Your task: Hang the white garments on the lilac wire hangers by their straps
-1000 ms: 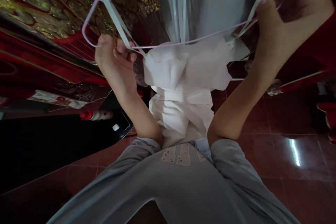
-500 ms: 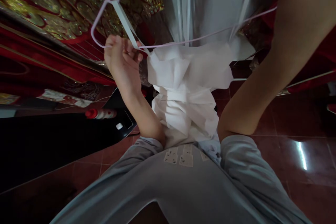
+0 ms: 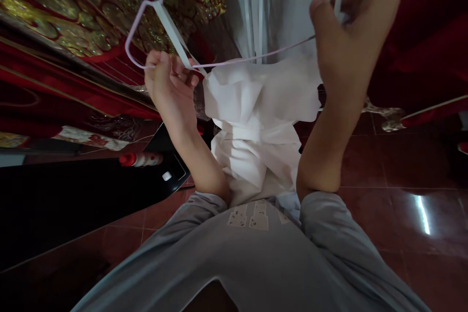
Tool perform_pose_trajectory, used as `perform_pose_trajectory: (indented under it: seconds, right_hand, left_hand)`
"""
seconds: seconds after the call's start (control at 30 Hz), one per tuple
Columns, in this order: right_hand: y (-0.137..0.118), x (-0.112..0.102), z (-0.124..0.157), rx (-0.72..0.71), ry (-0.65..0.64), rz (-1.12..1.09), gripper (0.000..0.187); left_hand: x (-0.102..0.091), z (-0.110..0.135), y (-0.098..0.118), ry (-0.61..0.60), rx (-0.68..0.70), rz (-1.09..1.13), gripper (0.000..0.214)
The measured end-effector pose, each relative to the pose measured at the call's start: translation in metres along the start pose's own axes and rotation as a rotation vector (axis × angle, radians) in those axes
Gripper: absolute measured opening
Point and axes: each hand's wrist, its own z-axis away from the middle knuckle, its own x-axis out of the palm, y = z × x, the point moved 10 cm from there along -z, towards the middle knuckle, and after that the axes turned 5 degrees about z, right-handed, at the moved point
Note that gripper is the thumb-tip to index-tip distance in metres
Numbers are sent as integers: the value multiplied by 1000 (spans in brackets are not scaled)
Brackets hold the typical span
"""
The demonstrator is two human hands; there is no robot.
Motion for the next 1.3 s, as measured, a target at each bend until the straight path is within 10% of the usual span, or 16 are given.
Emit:
perform_pose_trajectory:
  seconds: [0.27, 0.47, 0.7, 1.0, 1.3]
  right_hand:
    - [-59, 9, 28, -168, 118, -13, 67]
    - [-79, 12, 59, -215, 329, 18, 44]
    - [-72, 68, 85, 20, 56, 241, 26]
    - [-64, 56, 70, -26, -22, 272, 20]
    - [-62, 52, 68, -63, 25, 233, 17]
  left_hand:
    - [0, 2, -4, 46, -21, 110, 32]
    - [-2, 2, -5, 40, -9, 71, 30]
    - [-4, 3, 2, -22, 75, 106, 25]
    - [4, 14, -18, -140, -48, 15, 7]
    - [9, 40, 26, -362, 35, -357, 28]
